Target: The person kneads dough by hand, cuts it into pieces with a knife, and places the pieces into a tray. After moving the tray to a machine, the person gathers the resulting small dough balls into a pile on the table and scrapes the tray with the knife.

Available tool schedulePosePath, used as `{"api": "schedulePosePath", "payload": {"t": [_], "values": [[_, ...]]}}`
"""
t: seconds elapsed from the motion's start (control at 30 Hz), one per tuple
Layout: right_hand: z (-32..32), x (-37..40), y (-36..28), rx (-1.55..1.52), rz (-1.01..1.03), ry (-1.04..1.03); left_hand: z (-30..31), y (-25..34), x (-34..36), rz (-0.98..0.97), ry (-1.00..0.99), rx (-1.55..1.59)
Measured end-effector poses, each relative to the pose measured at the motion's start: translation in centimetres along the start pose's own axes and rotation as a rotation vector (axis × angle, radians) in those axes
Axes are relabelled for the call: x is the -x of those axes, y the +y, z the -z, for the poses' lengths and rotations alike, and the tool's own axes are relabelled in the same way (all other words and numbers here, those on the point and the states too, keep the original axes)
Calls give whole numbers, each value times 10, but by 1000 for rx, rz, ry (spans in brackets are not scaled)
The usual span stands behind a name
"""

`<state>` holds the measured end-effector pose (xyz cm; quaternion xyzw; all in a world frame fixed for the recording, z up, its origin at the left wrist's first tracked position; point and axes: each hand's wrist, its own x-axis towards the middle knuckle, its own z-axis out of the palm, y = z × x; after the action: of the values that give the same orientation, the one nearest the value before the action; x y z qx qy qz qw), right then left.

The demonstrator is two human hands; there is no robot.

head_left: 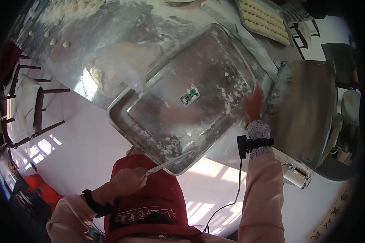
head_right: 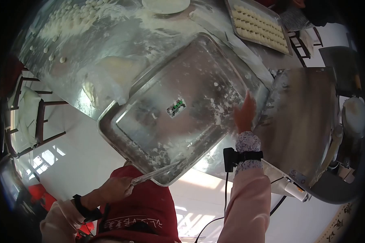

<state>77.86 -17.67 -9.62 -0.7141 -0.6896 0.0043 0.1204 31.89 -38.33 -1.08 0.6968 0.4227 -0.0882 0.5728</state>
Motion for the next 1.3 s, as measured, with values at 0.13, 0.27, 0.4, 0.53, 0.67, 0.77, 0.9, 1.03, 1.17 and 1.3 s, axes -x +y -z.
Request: {"api": "schedulePosePath", "payload": {"t": [0.13, 0.27, 0.4, 0.53, 0.67, 0.77, 0.9, 1.03, 1.17, 1.3], "values": [[2, -7, 16, 118, -17, -125, 1, 10, 3, 110, 114, 182], [1, -17, 27, 100, -188, -207, 9, 21, 8, 201, 162, 224], [0, -17, 44, 75, -267, -294, 18, 38, 11, 331, 187, 214], [-4, -33, 42, -145, 31, -104, -2, 58, 16, 398, 339, 272], [-19, -40, 49, -162, -112, -146, -49, 63, 23, 469, 461, 445], [-3, -31, 35, -170, -227, -221, -79, 53, 18, 614, 538, 595], [18, 3, 26, -10, -228, -283, -121, 9, -8, 297, 838, 787], [47, 62, 15, -67, -122, -223, -131, -24, -6, 350, 719, 1102], [111, 100, -8, -197, -295, -531, -126, -45, 19, 291, 957, 944], [146, 164, -14, -518, -283, -588, -111, -51, 48, 264, 1118, 699]]}}
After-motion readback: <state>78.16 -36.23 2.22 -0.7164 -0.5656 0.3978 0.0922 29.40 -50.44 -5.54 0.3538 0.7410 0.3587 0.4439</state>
